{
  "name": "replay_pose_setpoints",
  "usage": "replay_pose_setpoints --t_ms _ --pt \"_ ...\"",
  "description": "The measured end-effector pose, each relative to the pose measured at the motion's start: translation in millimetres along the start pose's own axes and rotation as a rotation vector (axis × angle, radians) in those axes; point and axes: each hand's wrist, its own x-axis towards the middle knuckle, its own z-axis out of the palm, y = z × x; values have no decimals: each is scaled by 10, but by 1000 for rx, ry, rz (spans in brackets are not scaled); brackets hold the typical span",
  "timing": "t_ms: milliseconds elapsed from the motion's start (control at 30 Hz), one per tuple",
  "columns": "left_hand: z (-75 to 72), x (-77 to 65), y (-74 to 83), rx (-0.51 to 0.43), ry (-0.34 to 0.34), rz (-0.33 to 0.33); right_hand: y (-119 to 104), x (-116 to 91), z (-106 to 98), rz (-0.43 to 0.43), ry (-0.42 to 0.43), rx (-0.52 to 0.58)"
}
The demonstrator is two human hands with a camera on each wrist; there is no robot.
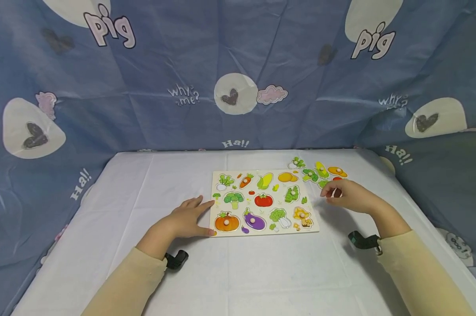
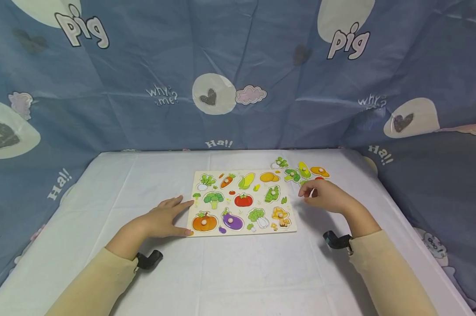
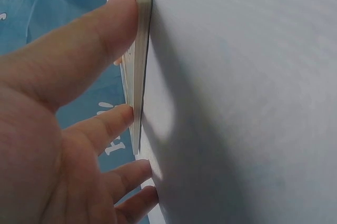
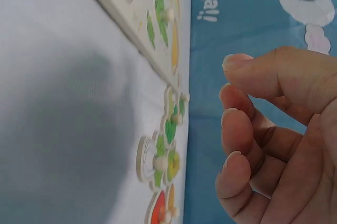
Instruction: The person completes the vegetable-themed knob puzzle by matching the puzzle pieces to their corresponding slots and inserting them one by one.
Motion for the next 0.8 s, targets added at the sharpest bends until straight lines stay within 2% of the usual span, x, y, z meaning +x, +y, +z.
replay_pose_setpoints --t_ms 300,533,800 --pt "-10 -8 5 -5 -5 3 193 46 -68 16 63 18" --pt "-6 -7 -8 -2 -4 14 327 132 -90 61 75 59" --pt "-17 -21 7 -4 -5 15 433 227 -55 105 88 50"
